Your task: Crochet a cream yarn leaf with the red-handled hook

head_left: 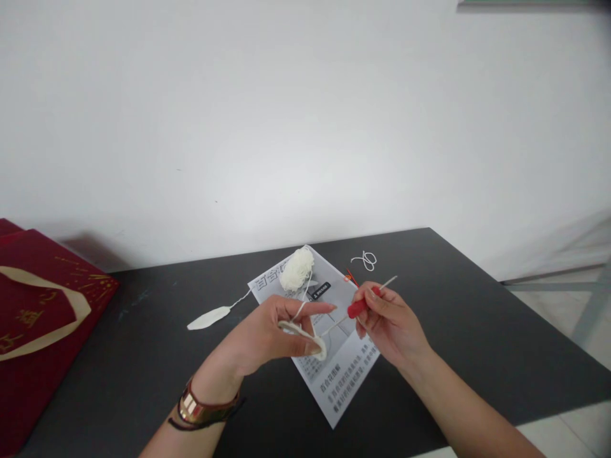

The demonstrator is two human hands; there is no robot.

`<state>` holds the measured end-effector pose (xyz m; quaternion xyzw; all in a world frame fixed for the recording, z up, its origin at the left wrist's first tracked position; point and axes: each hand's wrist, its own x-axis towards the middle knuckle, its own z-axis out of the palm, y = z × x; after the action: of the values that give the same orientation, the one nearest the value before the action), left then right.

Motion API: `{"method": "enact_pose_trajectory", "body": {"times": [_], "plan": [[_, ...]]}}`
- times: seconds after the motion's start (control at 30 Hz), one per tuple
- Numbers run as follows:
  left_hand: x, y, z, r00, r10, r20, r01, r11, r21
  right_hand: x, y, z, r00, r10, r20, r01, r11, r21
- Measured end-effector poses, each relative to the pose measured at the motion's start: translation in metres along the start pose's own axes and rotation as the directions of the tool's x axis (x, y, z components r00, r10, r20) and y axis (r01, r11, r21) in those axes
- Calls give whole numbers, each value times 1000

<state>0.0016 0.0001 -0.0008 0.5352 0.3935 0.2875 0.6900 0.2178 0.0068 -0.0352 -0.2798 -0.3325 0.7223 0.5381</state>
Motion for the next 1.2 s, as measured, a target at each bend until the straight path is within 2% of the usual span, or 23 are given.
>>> {"method": "enact_pose_trajectory", "body": {"times": [0.1,0.17,0.3,0.5,0.77,0.97,1.07,1.2], "plan": [[2,-3,6,994,50,-102,-46,998,41,2,8,2,996,76,-42,-74,996,51],[5,-6,8,991,41,-124,-42,999,-8,3,11,5,995,77,-60,-73,995,62],[8,-11,9,997,-16,-70,4,985,-173,1,11,10,996,56,-76,-51,997,66],[10,-9,7,998,-48,-32,39,971,-238,0,9,11,995,75,-67,-68,993,91],[11,-15,9,993,-16,-117,-10,976,-217,3,12,7,986,144,-86,-124,971,204],[6,-14,9,993,-8,-116,-16,978,-208,5,5,6,995,26,-98,-12,990,141],[4,-10,10,994,-27,-108,6,981,-194,5,3,5,995,23,-96,-11,992,127],[1,-3,13,987,-37,-154,14,989,-147,5,4,3,995,28,-97,-15,990,137]]}}
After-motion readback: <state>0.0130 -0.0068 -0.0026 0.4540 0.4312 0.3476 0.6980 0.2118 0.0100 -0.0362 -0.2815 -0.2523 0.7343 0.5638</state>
